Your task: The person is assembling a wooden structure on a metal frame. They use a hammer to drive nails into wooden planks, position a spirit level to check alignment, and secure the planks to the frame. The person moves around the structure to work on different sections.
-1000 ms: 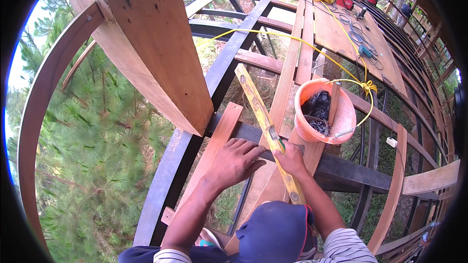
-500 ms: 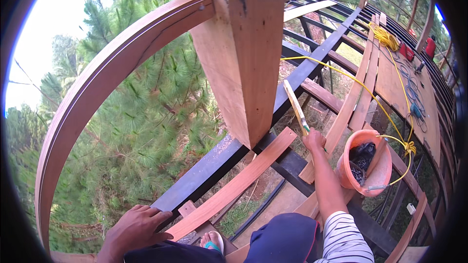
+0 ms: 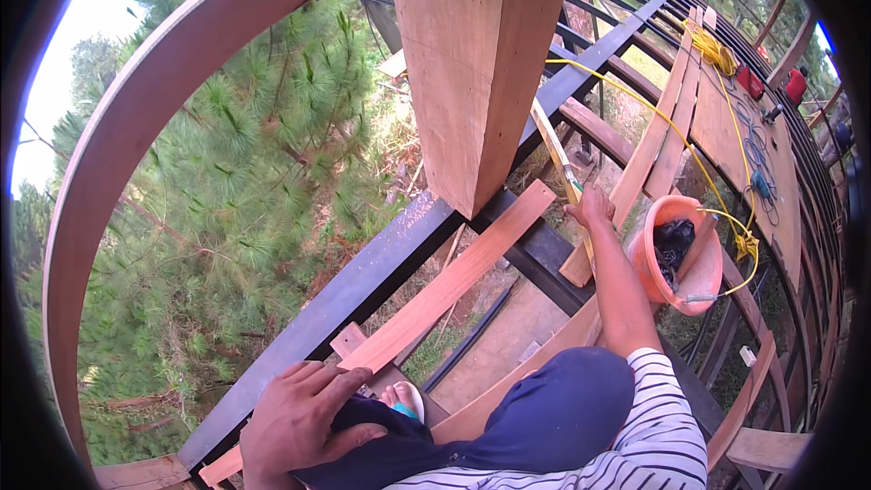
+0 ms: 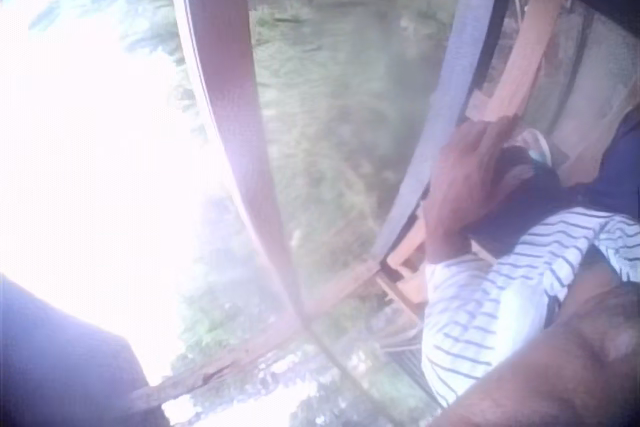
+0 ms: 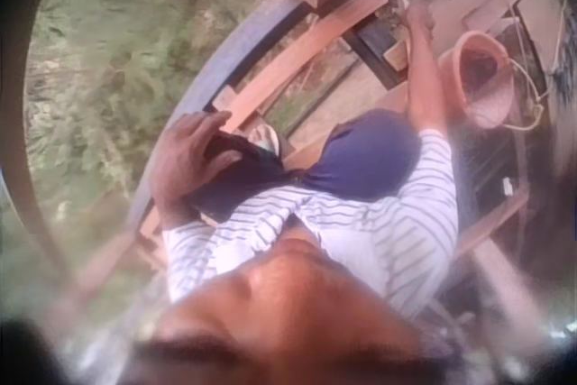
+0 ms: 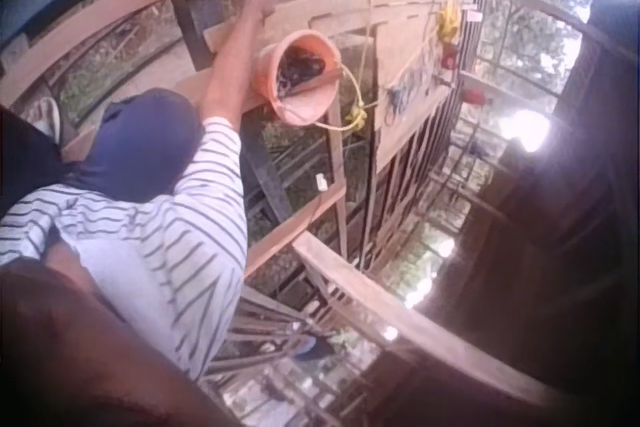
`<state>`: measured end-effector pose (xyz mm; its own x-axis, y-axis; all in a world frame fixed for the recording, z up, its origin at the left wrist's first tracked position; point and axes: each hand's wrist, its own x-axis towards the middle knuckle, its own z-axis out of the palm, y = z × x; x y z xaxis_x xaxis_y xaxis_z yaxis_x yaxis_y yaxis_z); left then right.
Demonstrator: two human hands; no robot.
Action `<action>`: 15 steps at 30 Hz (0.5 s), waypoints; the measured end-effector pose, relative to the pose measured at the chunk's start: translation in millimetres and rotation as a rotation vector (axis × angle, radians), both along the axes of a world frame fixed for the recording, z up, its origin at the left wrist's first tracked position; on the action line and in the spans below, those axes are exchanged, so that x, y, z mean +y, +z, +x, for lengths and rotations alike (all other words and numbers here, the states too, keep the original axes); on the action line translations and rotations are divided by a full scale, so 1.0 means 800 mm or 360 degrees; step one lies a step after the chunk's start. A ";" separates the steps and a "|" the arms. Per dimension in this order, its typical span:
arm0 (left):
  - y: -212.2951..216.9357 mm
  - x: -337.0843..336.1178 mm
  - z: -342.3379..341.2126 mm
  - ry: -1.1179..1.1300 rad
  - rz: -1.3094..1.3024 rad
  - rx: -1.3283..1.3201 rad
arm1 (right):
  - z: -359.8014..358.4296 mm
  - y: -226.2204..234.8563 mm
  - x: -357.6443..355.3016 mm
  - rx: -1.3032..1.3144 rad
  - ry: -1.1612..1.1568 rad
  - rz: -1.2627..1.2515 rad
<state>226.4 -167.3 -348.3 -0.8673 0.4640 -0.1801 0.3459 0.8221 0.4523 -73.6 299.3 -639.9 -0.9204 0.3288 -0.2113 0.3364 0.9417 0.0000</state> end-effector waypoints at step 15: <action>-0.039 -0.025 0.009 0.0508 -0.0104 -0.0504 | 0.360 -0.011 -0.062 0.0093 0.0210 -0.1558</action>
<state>233.8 -187.4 -379.5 -0.8625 0.1610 -0.4797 -0.0766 0.8956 0.4383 214.4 249.9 -648.9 -0.9547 -0.0730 -0.2884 0.2034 0.5472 -0.8119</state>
